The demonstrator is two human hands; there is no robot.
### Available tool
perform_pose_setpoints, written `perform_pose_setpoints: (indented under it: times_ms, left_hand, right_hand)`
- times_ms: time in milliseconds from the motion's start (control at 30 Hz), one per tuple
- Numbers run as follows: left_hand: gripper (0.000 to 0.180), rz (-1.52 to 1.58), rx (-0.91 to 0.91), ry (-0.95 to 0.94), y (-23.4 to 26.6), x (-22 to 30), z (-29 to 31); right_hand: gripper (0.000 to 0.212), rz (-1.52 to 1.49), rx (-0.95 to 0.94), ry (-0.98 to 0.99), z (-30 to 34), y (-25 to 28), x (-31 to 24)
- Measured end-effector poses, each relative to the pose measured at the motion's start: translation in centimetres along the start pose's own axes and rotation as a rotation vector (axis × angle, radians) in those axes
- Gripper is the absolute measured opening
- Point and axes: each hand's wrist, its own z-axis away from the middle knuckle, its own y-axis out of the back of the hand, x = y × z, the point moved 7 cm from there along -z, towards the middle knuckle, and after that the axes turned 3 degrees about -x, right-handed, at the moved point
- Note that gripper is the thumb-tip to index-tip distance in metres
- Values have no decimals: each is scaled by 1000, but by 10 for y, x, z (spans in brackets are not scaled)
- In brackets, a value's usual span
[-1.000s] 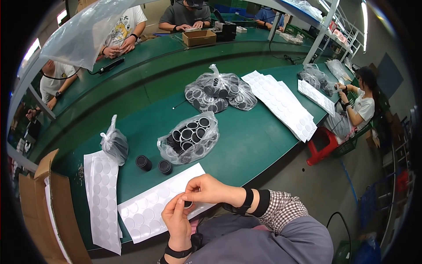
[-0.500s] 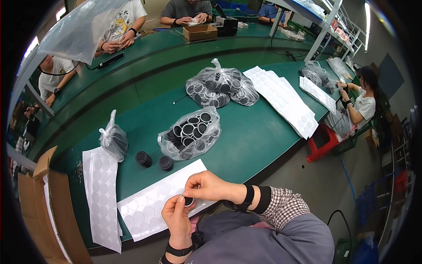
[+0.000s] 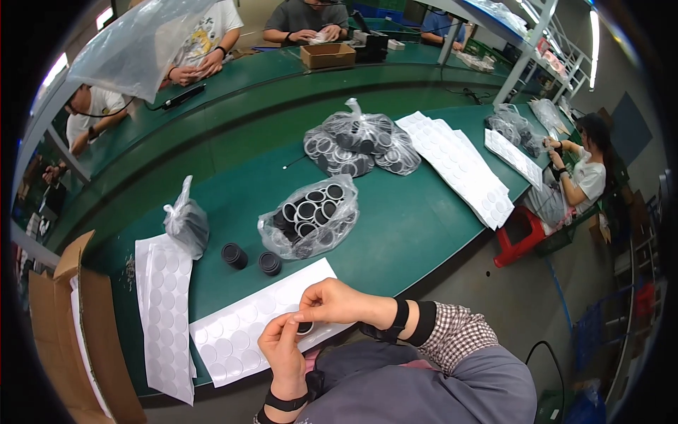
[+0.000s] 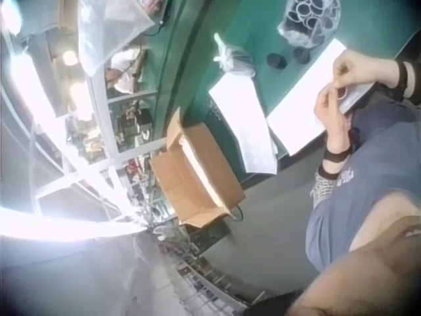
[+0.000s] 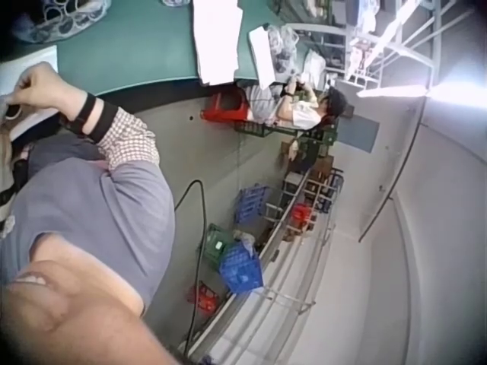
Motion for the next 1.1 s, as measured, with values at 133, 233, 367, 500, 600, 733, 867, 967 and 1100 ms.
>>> perform_pose_setpoints:
  times_ms: [133,233,367,500,600,733,867,967,1100]
  left_hand:
    - [10,-26,3,29,-4,-2,-1]
    - [11,1,-8,55,-4,-2,0]
    - [10,-30,-10,60,-3,-5,-2]
    - [10,-45,25,38,-1,-1,-2]
    - [10,-49,6,38,-3,-1,-3]
    - [8,-56,13,72,0,-3,-2]
    - [7,-30,31,118,1,-3,-2]
    - [6,-3,17,144,0,-4,-3]
    - [6,54,-27,174,-5,-4,-1]
  right_hand:
    - [23,-117,-25,-130,2,6,7]
    - [22,-172,-46,-125,0,3,11]
    - [20,-179,-56,-142,2,4,10]
    - [19,-133,-84,-154,-1,0,5]
    - [18,-115,-87,-142,-1,1,5]
    - [16,-128,-75,-117,-2,1,8]
    - [14,-164,-104,-119,-5,1,10]
    - [12,-216,-141,-137,-4,-2,13]
    - [11,-303,-161,-206,0,0,17]
